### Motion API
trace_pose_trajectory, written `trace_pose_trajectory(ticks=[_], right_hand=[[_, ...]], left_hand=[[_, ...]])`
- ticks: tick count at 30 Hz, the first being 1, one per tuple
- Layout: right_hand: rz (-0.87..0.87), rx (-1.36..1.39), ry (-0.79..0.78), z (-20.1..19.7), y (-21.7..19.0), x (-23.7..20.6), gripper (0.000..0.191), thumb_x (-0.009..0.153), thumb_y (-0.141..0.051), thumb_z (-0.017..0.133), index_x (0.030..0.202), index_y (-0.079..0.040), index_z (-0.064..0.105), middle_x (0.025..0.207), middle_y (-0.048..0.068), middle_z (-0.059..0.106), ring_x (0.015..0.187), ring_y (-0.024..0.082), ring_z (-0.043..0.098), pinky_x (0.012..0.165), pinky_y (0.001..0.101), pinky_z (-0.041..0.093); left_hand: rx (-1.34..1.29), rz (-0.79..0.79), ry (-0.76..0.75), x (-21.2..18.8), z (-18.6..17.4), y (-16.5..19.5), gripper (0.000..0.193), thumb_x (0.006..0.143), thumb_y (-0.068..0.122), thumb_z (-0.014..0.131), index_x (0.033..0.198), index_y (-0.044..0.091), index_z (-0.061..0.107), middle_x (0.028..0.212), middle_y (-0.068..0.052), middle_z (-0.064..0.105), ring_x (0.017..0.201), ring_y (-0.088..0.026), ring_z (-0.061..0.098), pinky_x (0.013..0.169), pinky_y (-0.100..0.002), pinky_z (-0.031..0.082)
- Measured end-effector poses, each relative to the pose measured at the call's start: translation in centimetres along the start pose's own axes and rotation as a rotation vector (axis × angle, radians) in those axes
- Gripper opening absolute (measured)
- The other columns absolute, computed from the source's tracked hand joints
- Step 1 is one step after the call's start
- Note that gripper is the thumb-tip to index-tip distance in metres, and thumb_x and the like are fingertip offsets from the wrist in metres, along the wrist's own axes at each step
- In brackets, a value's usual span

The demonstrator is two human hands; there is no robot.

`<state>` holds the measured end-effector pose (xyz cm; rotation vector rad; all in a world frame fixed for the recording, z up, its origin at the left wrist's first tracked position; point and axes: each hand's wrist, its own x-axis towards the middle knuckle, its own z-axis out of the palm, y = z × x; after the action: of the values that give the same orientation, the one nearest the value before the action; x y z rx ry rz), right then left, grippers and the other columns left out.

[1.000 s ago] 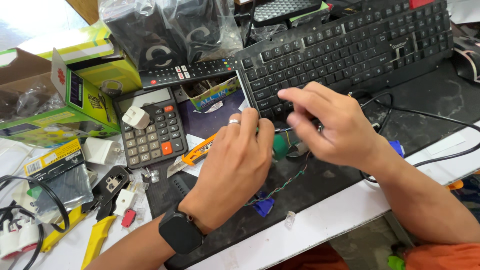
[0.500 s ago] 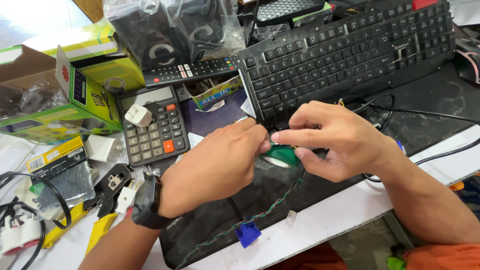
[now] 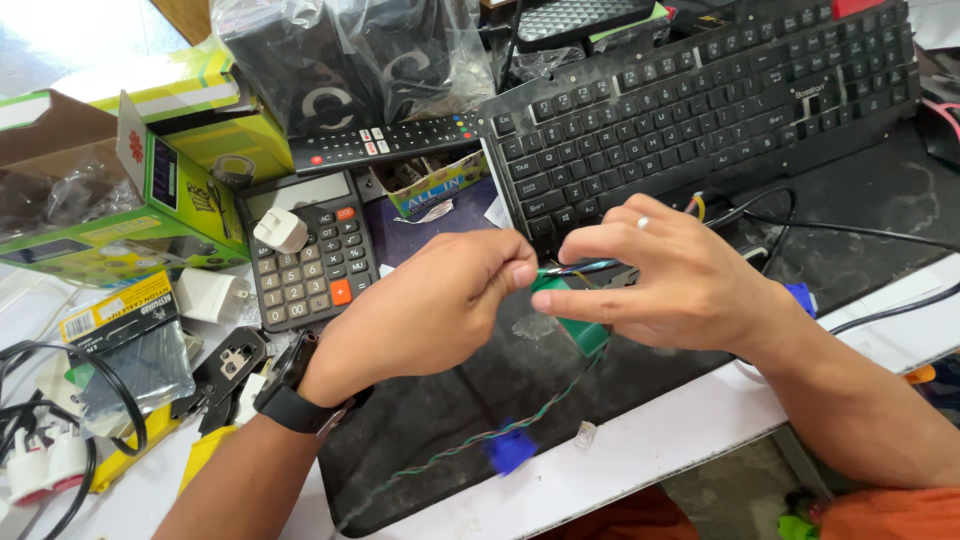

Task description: The person strips the outer insulation from a multi-wire cable by hand, separates and twists the exposed inner wires, then wraps the spliced section with green electrical tape, tearing the tape by hand. They briefly use a computer mouse during the work.

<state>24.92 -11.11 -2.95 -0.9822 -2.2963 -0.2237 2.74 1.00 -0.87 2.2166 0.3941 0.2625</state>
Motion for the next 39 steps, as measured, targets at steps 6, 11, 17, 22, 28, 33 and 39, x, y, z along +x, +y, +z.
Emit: trace_pose_trajectory(ticks=[6, 11, 17, 22, 28, 33, 39], right_hand=[[-0.088, 0.017, 0.149, 0.3, -0.1, -0.2, 0.038, 0.073, -0.006, 0.082, 0.110, -0.015, 0.078, 0.113, 0.005, 0.066, 0.089, 0.025, 0.060, 0.076, 0.0373, 0.051], [-0.082, 0.092, 0.205, 0.5, -0.2, 0.0, 0.035, 0.071, -0.008, 0.081, 0.106, -0.007, 0.076, 0.103, 0.008, 0.069, 0.087, 0.028, 0.063, 0.074, 0.0388, 0.053], [0.296, 0.312, 0.243, 0.5, -0.6, -1.1, 0.031, 0.081, -0.016, 0.085, 0.106, 0.000, 0.073, 0.083, 0.009, 0.068, 0.066, 0.016, 0.062, 0.059, 0.0263, 0.046], [0.796, 0.795, 0.263, 0.6, -1.0, -1.7, 0.027, 0.096, -0.023, 0.077, 0.110, -0.001, 0.075, 0.081, 0.003, 0.072, 0.071, 0.005, 0.062, 0.061, 0.0219, 0.051], [1.122, 0.965, 0.205, 0.7, -0.4, -0.8, 0.030, 0.097, -0.029, 0.071, 0.087, -0.001, 0.075, 0.072, 0.003, 0.070, 0.055, 0.008, 0.059, 0.046, 0.0243, 0.045], [1.187, 0.857, 0.082, 1.1, 0.4, -0.3, 0.025, 0.094, -0.027, 0.069, 0.087, -0.003, 0.073, 0.070, 0.003, 0.070, 0.052, 0.007, 0.058, 0.045, 0.0240, 0.046], [1.205, 0.875, 0.018, 3.0, 1.2, -1.0, 0.028, 0.087, -0.010, 0.072, 0.108, -0.005, 0.053, 0.082, 0.005, 0.065, 0.051, 0.007, 0.055, 0.039, 0.0251, 0.044]], left_hand=[[-0.133, -0.136, -0.090, -0.5, -1.1, 1.1, 0.019, 0.097, 0.019, 0.059, 0.106, 0.005, 0.069, 0.074, -0.011, 0.070, 0.066, -0.023, 0.066, 0.060, -0.036, 0.053], [-0.090, -0.074, -0.067, -0.6, -0.6, 1.7, 0.018, 0.097, 0.018, 0.061, 0.091, 0.003, 0.071, 0.071, -0.008, 0.072, 0.064, -0.020, 0.069, 0.061, -0.036, 0.054], [-0.023, 0.047, 0.164, -1.2, 1.8, 2.5, 0.009, 0.094, 0.011, 0.064, 0.091, 0.002, 0.065, 0.077, -0.014, 0.068, 0.074, -0.031, 0.068, 0.065, -0.041, 0.051], [0.133, 0.304, 0.295, -2.1, 3.5, 2.9, 0.012, 0.090, -0.002, 0.062, 0.100, 0.000, 0.056, 0.093, -0.015, 0.059, 0.083, -0.036, 0.062, 0.071, -0.045, 0.048], [0.252, 0.384, 0.274, -1.8, 3.6, 2.3, 0.022, 0.081, -0.003, 0.064, 0.100, 0.001, 0.054, 0.093, -0.013, 0.053, 0.089, -0.035, 0.059, 0.075, -0.044, 0.048], [0.364, 0.416, 0.302, -1.2, 4.0, 2.1, 0.019, 0.088, 0.001, 0.067, 0.097, 0.002, 0.050, 0.093, -0.014, 0.049, 0.087, -0.034, 0.056, 0.075, -0.045, 0.046], [0.403, 0.543, 0.236, -1.1, 4.0, 1.9, 0.024, 0.087, 0.003, 0.065, 0.111, 0.005, 0.058, 0.094, -0.013, 0.049, 0.088, -0.029, 0.056, 0.075, -0.041, 0.047]])
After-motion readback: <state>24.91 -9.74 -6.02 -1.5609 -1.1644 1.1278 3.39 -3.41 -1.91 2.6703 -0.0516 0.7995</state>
